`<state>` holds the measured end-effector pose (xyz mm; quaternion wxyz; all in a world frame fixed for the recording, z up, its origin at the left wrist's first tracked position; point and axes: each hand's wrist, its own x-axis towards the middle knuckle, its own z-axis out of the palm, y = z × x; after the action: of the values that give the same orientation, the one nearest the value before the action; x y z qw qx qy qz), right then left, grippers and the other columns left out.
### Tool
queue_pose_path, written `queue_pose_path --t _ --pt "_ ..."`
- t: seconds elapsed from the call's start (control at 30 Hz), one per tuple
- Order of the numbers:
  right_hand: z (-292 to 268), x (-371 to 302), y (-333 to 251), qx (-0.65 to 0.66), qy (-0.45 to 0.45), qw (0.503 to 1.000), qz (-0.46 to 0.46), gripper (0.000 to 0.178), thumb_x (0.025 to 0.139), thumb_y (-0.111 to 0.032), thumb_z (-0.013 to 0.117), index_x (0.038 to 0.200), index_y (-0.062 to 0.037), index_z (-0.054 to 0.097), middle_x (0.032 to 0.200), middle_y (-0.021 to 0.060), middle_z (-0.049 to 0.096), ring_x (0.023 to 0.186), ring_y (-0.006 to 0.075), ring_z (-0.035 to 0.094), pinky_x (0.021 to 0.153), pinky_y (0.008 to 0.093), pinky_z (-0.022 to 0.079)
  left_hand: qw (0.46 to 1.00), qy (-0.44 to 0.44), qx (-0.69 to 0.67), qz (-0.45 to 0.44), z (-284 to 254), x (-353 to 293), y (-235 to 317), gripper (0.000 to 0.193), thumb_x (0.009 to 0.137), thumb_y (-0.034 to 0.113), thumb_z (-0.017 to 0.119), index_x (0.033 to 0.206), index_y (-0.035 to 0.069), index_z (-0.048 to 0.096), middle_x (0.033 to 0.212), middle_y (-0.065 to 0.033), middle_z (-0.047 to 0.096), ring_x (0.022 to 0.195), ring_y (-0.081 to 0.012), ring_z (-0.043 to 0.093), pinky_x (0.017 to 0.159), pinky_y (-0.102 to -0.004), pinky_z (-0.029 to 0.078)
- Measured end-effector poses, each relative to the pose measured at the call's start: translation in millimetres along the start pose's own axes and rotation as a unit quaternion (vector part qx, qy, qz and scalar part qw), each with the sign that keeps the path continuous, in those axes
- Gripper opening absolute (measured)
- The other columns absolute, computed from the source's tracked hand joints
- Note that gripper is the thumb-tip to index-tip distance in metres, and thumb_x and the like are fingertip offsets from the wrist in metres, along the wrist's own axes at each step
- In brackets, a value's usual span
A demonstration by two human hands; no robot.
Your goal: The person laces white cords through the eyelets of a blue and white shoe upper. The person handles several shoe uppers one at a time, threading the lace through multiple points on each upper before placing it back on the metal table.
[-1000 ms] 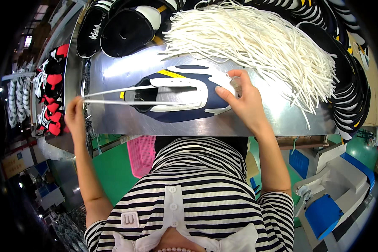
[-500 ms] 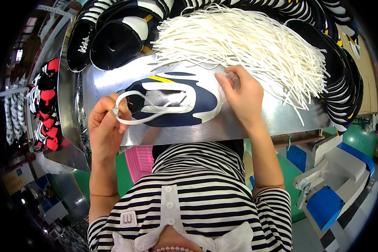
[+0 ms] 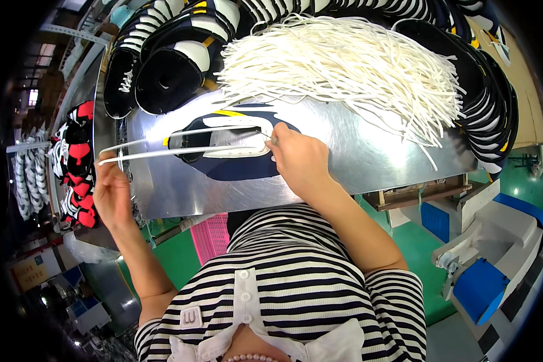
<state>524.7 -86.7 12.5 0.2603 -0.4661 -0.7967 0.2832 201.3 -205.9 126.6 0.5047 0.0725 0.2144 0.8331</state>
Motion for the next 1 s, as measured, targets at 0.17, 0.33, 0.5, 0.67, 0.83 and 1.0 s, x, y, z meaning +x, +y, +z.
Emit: queue_pose_path --t 0.17,0.33,0.5,0.67,0.83,1.0 --pt "-4.0 2.1 -12.2 0.000 -0.043 0.999 0.024 0.017 0.094 -0.022 0.062 0.095 -0.0063 0.056 0.071 0.0125 0.067 0.061 0.0355 0.064 0.055 0.0442 0.048 0.987 0.050 -0.072 0.136 -123.2 0.0 183.9 0.026 0.092 -0.016 0.043 0.117 -0.011 0.048 0.103 -0.0139 0.056 0.087 -0.0198 0.056 0.077 -0.0295 0.051" --pt "-18.2 15.8 7.0 0.244 -0.112 0.950 0.159 0.018 0.097 -0.022 0.059 0.097 -0.0042 0.060 0.066 0.0070 0.064 0.050 0.0169 0.057 0.048 0.0297 0.042 0.889 -0.089 0.445 0.058 -30.9 -3.3 -5.7 0.013 0.090 0.007 0.064 0.101 0.000 0.065 0.098 -0.0087 0.064 0.084 -0.0146 0.061 0.078 -0.0269 0.051" --pt "-44.9 21.2 19.4 0.506 -0.062 0.838 0.193 0.018 0.099 -0.019 0.058 0.103 -0.0032 0.066 0.073 0.0018 0.063 0.055 0.0019 0.048 0.047 0.0181 0.032 0.616 -0.356 0.703 -0.014 76.4 -14.5 -110.4 0.002 0.085 -0.002 0.064 0.084 -0.003 0.064 0.112 -0.0155 0.065 0.083 -0.0197 0.064 0.074 -0.0308 0.051" --pt "-55.1 6.5 -9.2 0.384 -0.095 0.917 0.042 0.020 0.091 -0.014 0.069 0.106 -0.0015 0.070 0.086 0.0034 0.063 0.085 0.0122 0.060 0.077 0.0264 0.048 0.563 -0.352 0.741 0.104 55.5 -0.9 -147.5 0.002 0.088 0.001 0.065 0.089 -0.001 0.065 0.103 -0.0096 0.063 0.076 -0.0127 0.059 0.065 -0.0254 0.046" --pt "-12.9 9.4 -11.2 0.475 -0.091 0.870 0.093 0.010 0.096 -0.010 0.061 0.100 -0.0015 0.065 0.089 0.0004 0.062 0.067 0.0053 0.051 0.060 0.0201 0.040 0.598 -0.281 0.742 0.110 38.9 9.7 -168.5 0.004 0.088 0.000 0.066 0.092 0.000 0.065 0.098 -0.0068 0.063 0.073 -0.0112 0.055 0.061 -0.0238 0.042" --pt "-10.7 18.2 -15.8 0.543 -0.112 0.812 0.181 0.011 0.097 -0.010 0.060 0.102 -0.0021 0.065 0.087 -0.0001 0.064 0.057 0.0020 0.045 0.049 0.0194 0.033 0.597 -0.225 0.762 0.112 18.9 0.8 -147.9 0.005 0.086 -0.002 0.066 0.091 -0.001 0.064 0.091 -0.0102 0.063 0.077 -0.0203 0.059 0.068 -0.0288 0.047"
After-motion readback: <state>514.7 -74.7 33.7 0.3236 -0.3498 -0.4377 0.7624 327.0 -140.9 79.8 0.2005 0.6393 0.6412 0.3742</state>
